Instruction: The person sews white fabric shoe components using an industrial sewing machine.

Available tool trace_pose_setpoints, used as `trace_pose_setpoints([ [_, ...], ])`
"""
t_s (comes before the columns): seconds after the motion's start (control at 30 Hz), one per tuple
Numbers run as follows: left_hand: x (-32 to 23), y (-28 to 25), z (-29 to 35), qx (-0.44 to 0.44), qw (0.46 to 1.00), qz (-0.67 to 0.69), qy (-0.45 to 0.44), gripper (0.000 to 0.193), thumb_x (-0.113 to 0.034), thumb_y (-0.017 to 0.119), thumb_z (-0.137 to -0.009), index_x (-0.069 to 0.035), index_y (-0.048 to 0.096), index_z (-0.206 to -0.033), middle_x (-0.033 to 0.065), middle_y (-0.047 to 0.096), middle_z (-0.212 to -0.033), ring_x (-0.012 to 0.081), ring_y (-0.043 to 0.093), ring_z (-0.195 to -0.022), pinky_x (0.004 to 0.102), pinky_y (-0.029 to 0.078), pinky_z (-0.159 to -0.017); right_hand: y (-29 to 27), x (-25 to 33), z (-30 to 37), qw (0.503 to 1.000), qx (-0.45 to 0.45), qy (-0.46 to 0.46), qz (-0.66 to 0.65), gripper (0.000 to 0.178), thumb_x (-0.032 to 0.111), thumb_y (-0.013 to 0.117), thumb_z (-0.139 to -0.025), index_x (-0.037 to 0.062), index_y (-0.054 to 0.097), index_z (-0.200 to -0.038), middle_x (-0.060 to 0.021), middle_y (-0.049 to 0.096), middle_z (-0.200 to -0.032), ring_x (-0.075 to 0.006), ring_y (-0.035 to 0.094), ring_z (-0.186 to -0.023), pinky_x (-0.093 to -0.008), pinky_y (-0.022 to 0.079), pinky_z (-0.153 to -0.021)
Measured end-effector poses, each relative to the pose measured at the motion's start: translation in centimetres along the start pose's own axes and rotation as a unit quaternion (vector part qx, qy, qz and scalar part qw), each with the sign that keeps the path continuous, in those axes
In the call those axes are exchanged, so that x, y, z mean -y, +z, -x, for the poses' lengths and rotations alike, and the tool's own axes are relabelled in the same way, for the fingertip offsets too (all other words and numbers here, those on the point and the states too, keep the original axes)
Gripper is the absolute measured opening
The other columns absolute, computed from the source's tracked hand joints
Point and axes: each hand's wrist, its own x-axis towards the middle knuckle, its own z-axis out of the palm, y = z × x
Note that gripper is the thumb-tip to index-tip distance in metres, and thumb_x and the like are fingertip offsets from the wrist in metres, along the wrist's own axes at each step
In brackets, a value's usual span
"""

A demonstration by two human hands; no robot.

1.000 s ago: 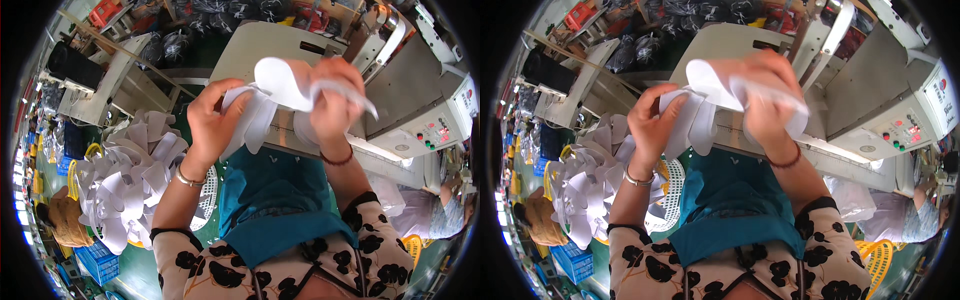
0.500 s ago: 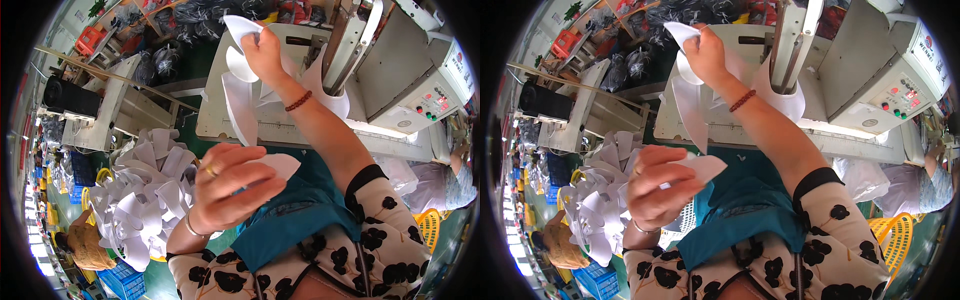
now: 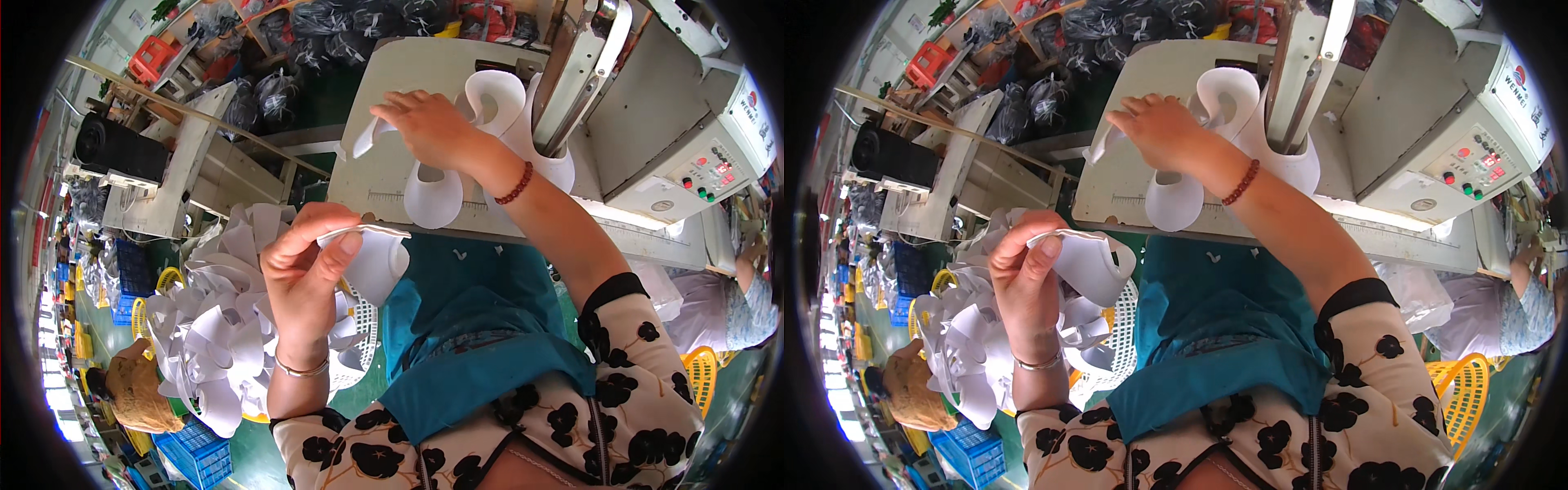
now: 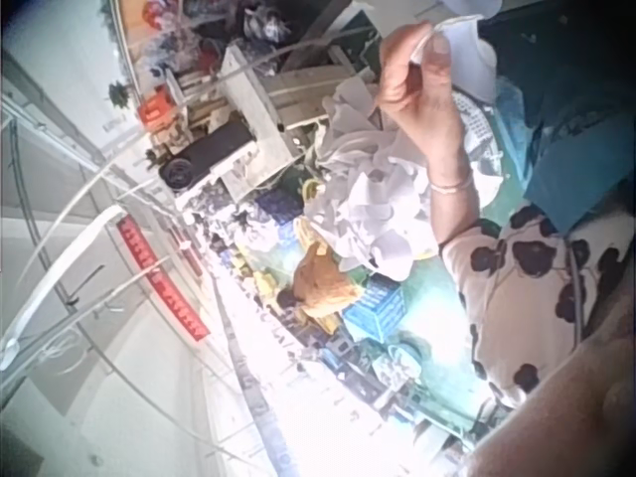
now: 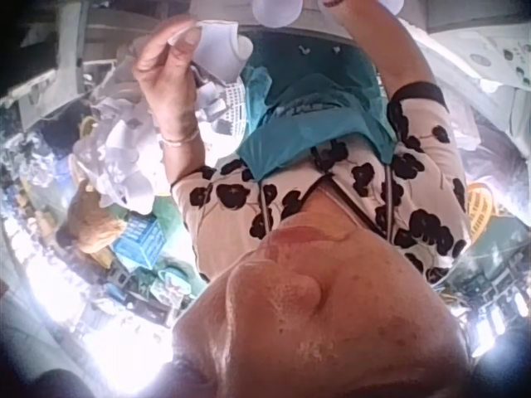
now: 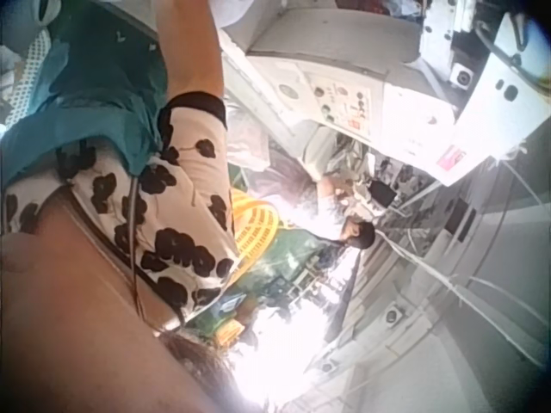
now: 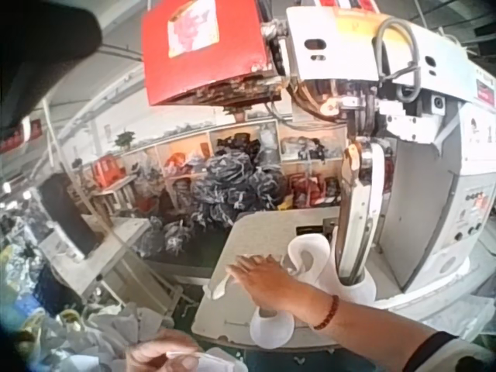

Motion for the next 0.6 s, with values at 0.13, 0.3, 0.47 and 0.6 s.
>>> trace_pose_setpoints([
  [0.13, 0.3, 0.4, -0.8, 0.010, 0.997, 0.058, -0.049, 0.016, -0.001, 0.064, -0.078, 0.001, 0.065, -0.094, 0.0056, 0.058, -0.093, 0.0114, 0.052, -0.085, 0.0223, 0.039, -0.076, -2.6, 2.1, 1.8, 0.993, -0.095, -0.034, -0.059, 0.046, 0.002, 0.056, -0.076, 0.0092, 0.050, -0.121, -0.0112, 0.050, -0.124, -0.0298, 0.045, -0.116, -0.0400, 0.036, -0.095],
  [0.3, 0.1, 2.0, -1.8, 0.084, 0.987, 0.097, -0.100, 0.014, -0.006, 0.061, -0.084, 0.002, 0.063, -0.095, 0.0044, 0.059, -0.092, 0.0103, 0.053, -0.085, 0.0226, 0.040, -0.078, -4.1, 3.0, 4.5, 0.977, -0.135, -0.069, -0.149, 0.037, 0.007, 0.061, -0.074, 0.0067, 0.053, -0.110, -0.0108, 0.054, -0.112, -0.0323, 0.050, -0.105, -0.0414, 0.042, -0.085],
  [0.47, 0.4, 3.8, -2.0, 0.141, 0.988, 0.039, -0.053, 0.015, -0.004, 0.063, -0.082, -0.003, 0.065, -0.097, 0.0051, 0.060, -0.093, 0.0116, 0.054, -0.087, 0.0232, 0.040, -0.080, -6.3, 5.4, 8.4, 0.796, -0.001, 0.014, -0.605, 0.029, 0.017, 0.051, -0.090, 0.0033, 0.054, -0.115, -0.0083, 0.060, -0.093, -0.0187, 0.057, -0.082, -0.0345, 0.044, -0.073],
  [0.6, 0.7, 5.1, -0.9, 0.212, 0.976, -0.053, -0.001, 0.018, -0.006, 0.066, -0.080, -0.010, 0.068, -0.097, 0.0049, 0.056, -0.097, 0.0148, 0.051, -0.092, 0.0256, 0.041, -0.081, -7.0, 6.1, 11.9, 0.673, 0.111, 0.096, -0.725, 0.041, 0.023, 0.047, -0.094, 0.0022, 0.042, -0.129, -0.0051, 0.058, -0.102, -0.0130, 0.054, -0.088, -0.0277, 0.044, -0.078],
])
